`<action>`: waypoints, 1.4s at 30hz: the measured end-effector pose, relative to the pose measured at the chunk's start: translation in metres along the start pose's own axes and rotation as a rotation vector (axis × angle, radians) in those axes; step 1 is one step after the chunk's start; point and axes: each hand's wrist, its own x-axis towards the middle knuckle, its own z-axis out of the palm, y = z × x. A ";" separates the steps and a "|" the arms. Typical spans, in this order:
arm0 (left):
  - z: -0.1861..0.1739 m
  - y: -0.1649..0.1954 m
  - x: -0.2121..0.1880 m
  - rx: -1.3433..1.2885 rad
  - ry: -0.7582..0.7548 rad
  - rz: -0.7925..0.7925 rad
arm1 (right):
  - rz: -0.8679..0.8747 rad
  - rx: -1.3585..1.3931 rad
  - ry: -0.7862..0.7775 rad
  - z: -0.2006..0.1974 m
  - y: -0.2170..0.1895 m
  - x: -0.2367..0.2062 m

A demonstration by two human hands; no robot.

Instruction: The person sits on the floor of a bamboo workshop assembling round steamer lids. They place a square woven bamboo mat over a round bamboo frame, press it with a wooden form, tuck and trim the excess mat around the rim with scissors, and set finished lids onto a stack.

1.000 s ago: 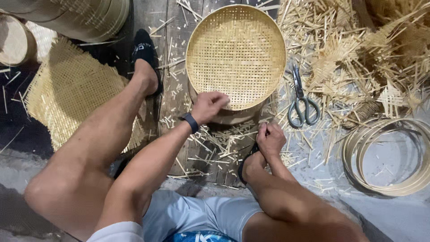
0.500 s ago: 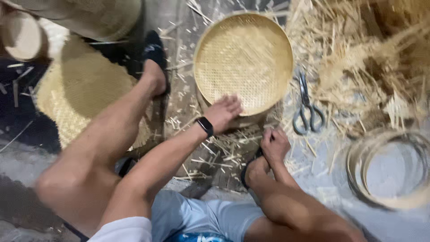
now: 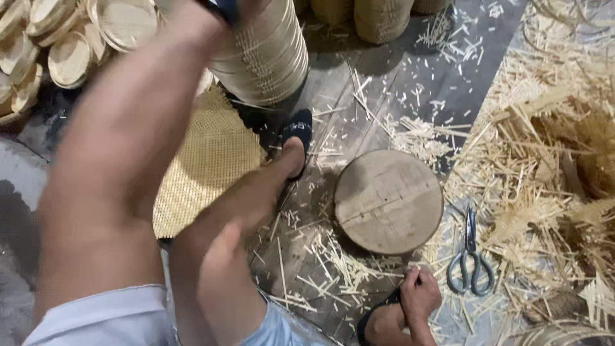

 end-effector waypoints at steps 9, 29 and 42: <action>0.177 0.030 -0.071 -0.104 -0.849 0.129 | 0.045 -0.093 -0.014 -0.003 -0.011 0.002; 0.188 0.009 -0.076 -0.193 -0.873 0.123 | -0.259 0.300 0.089 0.001 -0.041 0.029; 0.011 -0.138 -0.008 -0.027 -0.223 -0.172 | -0.315 0.379 0.073 0.004 -0.037 0.035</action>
